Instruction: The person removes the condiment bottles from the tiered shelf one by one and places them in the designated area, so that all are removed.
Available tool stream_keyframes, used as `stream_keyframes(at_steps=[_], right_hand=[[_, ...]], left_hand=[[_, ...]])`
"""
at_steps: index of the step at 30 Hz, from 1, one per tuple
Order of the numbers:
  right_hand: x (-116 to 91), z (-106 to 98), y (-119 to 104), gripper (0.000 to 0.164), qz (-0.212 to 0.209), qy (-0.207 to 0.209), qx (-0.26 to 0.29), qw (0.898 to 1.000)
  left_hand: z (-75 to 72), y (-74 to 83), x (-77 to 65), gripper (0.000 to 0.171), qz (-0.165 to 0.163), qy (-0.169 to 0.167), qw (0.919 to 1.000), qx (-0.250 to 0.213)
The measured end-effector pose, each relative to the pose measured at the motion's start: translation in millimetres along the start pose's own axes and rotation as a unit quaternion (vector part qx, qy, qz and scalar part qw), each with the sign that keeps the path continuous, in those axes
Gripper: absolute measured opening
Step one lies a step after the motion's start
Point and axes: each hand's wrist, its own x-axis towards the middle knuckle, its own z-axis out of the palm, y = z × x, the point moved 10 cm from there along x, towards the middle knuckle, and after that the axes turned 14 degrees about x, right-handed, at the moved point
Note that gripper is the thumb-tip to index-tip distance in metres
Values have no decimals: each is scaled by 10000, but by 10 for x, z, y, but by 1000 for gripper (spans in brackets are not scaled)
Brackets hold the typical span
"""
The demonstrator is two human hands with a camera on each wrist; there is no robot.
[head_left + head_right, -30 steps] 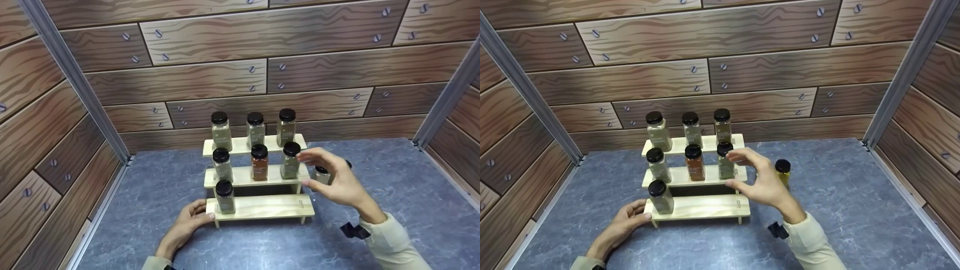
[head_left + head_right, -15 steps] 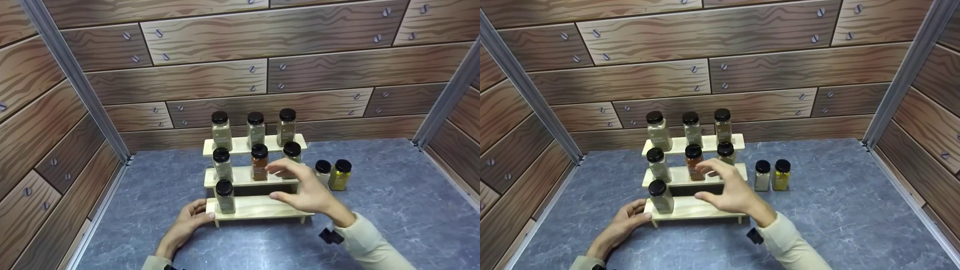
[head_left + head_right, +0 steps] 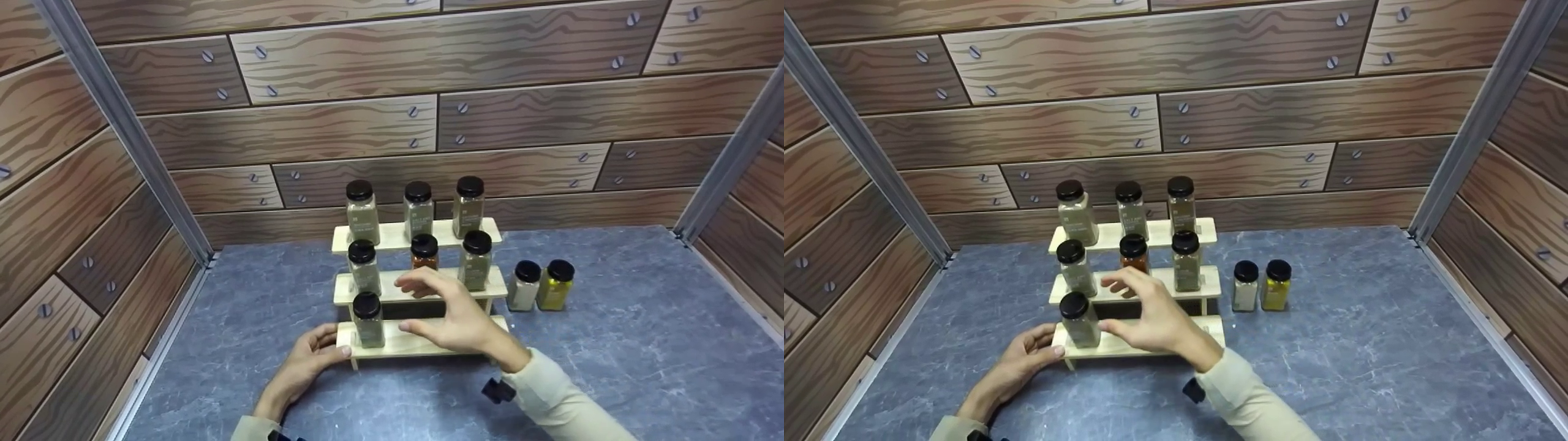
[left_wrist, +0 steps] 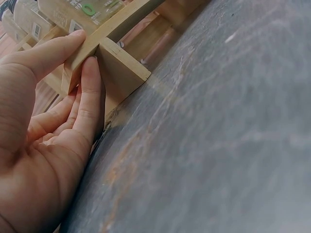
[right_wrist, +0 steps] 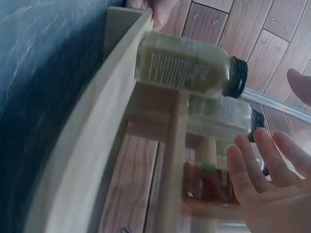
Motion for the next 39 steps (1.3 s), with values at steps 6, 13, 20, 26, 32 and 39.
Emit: stream_keyframes(at_steps=[6, 13, 20, 26, 32, 39], right_hand=[[38, 169, 172, 61, 259, -15, 64, 9996], [57, 313, 332, 60, 497, 97, -62, 9987], [82, 454, 427, 58, 644, 159, 297, 9974], [109, 513, 455, 56, 695, 348, 381, 9962], [115, 582, 500, 55, 889, 366, 340, 9948], [106, 617, 522, 56, 975, 373, 295, 9941]], left_hand=[[13, 6, -2, 71, -20, 10, 10000, 24], [37, 5, 35, 66, 41, -82, 10000, 7], [17, 0, 31, 67, 37, -66, 10000, 19], [7, 24, 22, 68, 62, -83, 9999, -26], [5, 32, 12, 67, 65, -69, 9999, -36], [11, 26, 7, 67, -22, -71, 9999, -78]])
